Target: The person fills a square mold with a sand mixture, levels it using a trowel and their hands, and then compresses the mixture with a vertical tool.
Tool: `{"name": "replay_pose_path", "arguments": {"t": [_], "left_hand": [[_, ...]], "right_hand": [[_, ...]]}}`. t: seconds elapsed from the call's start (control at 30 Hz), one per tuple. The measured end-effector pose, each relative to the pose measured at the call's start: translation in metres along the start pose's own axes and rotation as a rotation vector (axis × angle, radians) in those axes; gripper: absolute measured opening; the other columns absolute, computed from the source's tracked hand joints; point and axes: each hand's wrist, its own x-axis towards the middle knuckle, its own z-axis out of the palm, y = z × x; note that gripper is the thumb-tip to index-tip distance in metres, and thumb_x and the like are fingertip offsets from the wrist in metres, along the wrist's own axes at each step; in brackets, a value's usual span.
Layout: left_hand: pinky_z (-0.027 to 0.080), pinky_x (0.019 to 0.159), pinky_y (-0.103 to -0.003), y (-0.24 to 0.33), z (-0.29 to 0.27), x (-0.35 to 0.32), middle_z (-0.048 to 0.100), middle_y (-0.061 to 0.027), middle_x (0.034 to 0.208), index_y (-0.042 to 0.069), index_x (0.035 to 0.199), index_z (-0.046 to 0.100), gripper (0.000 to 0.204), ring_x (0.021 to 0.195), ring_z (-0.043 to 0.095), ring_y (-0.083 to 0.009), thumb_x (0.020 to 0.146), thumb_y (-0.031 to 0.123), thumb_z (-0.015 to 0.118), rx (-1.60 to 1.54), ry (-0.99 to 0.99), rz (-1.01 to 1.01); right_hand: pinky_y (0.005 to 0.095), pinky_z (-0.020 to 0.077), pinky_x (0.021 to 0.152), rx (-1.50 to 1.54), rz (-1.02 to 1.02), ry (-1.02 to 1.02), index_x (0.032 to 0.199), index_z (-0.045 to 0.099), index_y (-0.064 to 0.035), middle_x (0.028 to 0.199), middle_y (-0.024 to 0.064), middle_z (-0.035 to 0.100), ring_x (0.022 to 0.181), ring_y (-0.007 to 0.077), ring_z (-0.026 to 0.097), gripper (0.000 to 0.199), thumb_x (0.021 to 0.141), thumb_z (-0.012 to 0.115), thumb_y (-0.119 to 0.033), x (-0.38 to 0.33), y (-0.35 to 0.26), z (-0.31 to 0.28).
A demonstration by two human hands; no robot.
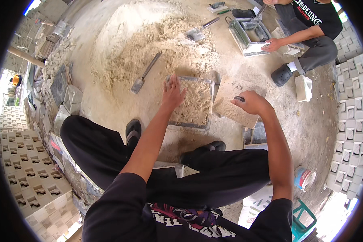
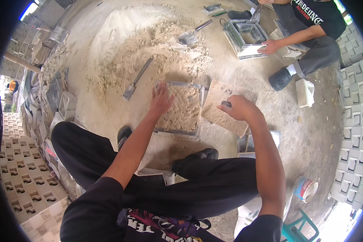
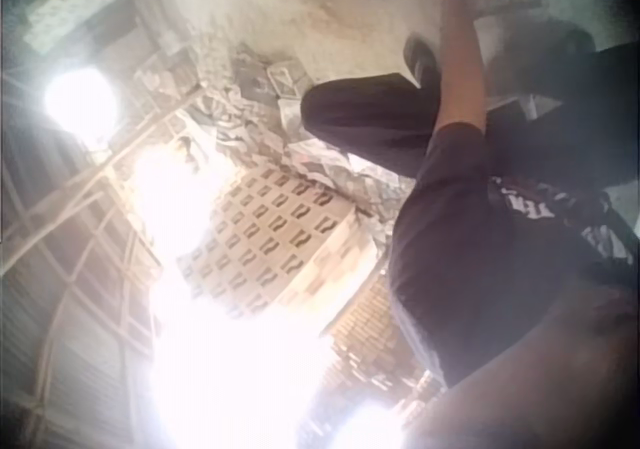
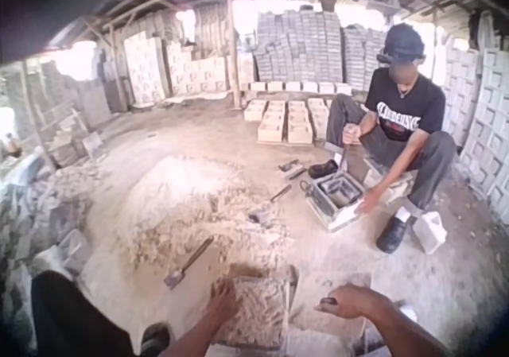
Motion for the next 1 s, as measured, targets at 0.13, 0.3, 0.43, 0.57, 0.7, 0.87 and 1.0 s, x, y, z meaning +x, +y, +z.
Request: {"name": "replay_pose_path", "arguments": {"t": [0.13,0.3,0.43,0.57,0.7,0.87,1.0], "left_hand": [[0.004,0.119,-0.051,0.009,-0.004,-0.003,0.011,-0.0207,0.159,-0.005,0.151,0.013,0.078,0.149,0.008,-0.0315,0.099,0.049,0.035,0.023,-0.016,-0.038],[0.003,0.119,-0.050,0.038,0.002,-0.005,0.013,-0.0229,0.158,-0.007,0.150,0.016,0.078,0.148,0.008,-0.0337,0.099,0.050,0.034,0.105,0.035,0.058],[0.005,0.119,-0.050,0.068,0.023,-0.012,0.014,-0.0238,0.157,-0.007,0.149,0.016,0.078,0.148,0.009,-0.0350,0.099,0.049,0.036,-0.007,0.083,0.128],[0.009,0.119,-0.050,0.096,0.032,-0.002,0.013,-0.0236,0.158,-0.007,0.149,0.014,0.078,0.148,0.009,-0.0351,0.099,0.047,0.038,-0.128,0.098,0.159],[0.010,0.120,-0.047,0.117,0.034,0.004,0.013,-0.0229,0.158,-0.007,0.149,0.015,0.078,0.148,0.011,-0.0347,0.099,0.047,0.039,-0.105,0.074,0.170],[0.013,0.119,-0.047,0.116,0.031,0.002,0.015,-0.0250,0.157,-0.008,0.148,0.017,0.074,0.147,0.013,-0.0367,0.098,0.040,0.042,-0.103,0.043,0.272],[0.016,0.118,-0.047,0.103,0.029,-0.016,0.020,-0.0250,0.155,-0.008,0.147,0.022,0.070,0.145,0.019,-0.0372,0.097,0.036,0.044,-0.167,0.104,0.426]], "right_hand": [[0.0457,0.0505,0.078,0.009,-0.017,0.005,0.091,0.067,0.0023,0.091,0.0250,0.067,0.088,0.0402,0.065,0.055,0.090,0.059,-0.052,0.002,0.003,0.002],[0.0451,0.0504,0.078,0.018,-0.010,0.016,0.092,0.068,0.0025,0.091,0.0249,0.067,0.087,0.0404,0.065,0.055,0.090,0.059,-0.052,0.002,0.002,0.000],[0.0450,0.0505,0.079,0.023,-0.002,0.022,0.092,0.068,0.0024,0.092,0.0249,0.067,0.087,0.0405,0.065,0.055,0.090,0.059,-0.052,0.001,0.002,-0.002],[0.0450,0.0504,0.080,0.030,0.033,0.021,0.093,0.068,0.0021,0.093,0.0249,0.067,0.089,0.0403,0.065,0.055,0.090,0.059,-0.052,0.002,0.010,0.000],[0.0453,0.0505,0.080,0.014,0.040,-0.008,0.093,0.068,0.0024,0.093,0.0251,0.067,0.090,0.0402,0.065,0.057,0.090,0.058,-0.054,0.008,0.012,0.001],[0.0459,0.0508,0.079,0.026,0.022,-0.007,0.092,0.068,0.0029,0.091,0.0254,0.067,0.088,0.0407,0.065,0.058,0.089,0.058,-0.055,0.008,0.009,-0.002],[0.0459,0.0508,0.079,0.022,0.012,-0.004,0.092,0.068,0.0028,0.091,0.0254,0.067,0.089,0.0408,0.065,0.058,0.089,0.059,-0.054,0.011,0.008,-0.002]]}}
